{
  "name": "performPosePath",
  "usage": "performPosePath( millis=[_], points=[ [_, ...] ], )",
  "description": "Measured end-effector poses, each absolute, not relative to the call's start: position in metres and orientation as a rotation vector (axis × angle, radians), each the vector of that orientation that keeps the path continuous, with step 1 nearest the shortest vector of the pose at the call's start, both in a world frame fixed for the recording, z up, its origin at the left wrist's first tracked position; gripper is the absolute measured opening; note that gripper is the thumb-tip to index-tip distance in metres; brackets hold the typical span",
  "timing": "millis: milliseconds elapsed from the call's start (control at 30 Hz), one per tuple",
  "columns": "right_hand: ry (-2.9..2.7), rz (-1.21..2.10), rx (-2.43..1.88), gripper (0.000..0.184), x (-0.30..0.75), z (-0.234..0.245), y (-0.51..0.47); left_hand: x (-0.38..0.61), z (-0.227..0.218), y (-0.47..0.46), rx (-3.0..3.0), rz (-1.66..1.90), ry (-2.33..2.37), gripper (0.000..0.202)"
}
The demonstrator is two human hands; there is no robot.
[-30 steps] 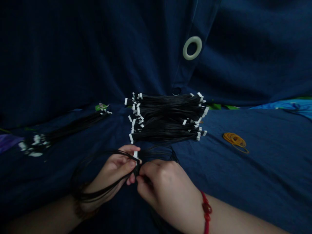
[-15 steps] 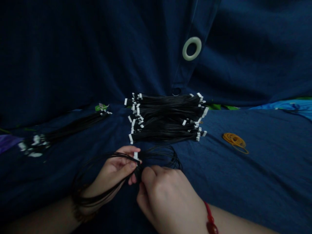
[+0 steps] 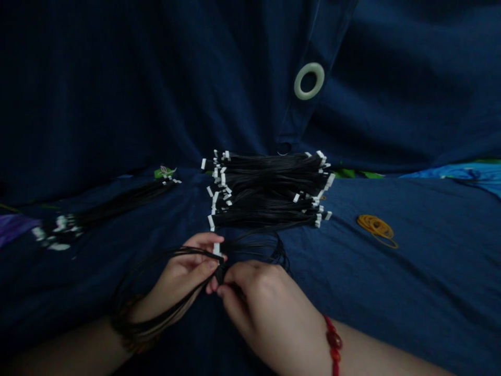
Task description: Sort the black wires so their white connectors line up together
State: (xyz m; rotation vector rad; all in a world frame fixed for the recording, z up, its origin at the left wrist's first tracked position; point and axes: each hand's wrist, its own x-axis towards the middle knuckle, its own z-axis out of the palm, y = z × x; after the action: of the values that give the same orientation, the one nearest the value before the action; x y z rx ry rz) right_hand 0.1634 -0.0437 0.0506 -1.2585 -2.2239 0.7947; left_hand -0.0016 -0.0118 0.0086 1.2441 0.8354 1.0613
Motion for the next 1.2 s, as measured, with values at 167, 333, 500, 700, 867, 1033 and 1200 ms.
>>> performPosePath(
  millis=[167, 333, 500, 700, 867, 1033, 1200],
  points=[
    [-2.028, 1.112, -1.227, 0.019, 0.164, 0.050, -0.042, -0.001, 0.012, -0.014, 1.176, 1.061, 0.805, 0.035],
    [-1.758, 1.363, -1.227, 0.024, 0.161, 0.040, -0.036, 0.002, 0.016, -0.015, 1.181, 1.061, 0.846, 0.034],
    [-1.700, 1.358, -1.208, 0.020, 0.157, 0.037, -0.031, 0.001, 0.012, -0.015, 1.271, 1.044, 0.869, 0.029],
    [-1.792, 1.242, -1.231, 0.021, 0.162, 0.038, -0.027, 0.002, 0.012, -0.014, 1.281, 0.995, 0.906, 0.028],
    [-1.914, 1.273, -1.232, 0.019, 0.168, 0.043, -0.029, 0.004, 0.013, -0.013, 1.220, 1.023, 0.838, 0.026],
    [-2.009, 1.244, -1.255, 0.022, 0.169, 0.050, -0.036, 0.004, 0.013, -0.012, 1.166, 1.070, 0.855, 0.028],
    [-1.972, 1.322, -1.350, 0.021, 0.168, 0.043, -0.038, 0.002, 0.015, -0.013, 1.235, 1.048, 0.888, 0.032]
  ],
)
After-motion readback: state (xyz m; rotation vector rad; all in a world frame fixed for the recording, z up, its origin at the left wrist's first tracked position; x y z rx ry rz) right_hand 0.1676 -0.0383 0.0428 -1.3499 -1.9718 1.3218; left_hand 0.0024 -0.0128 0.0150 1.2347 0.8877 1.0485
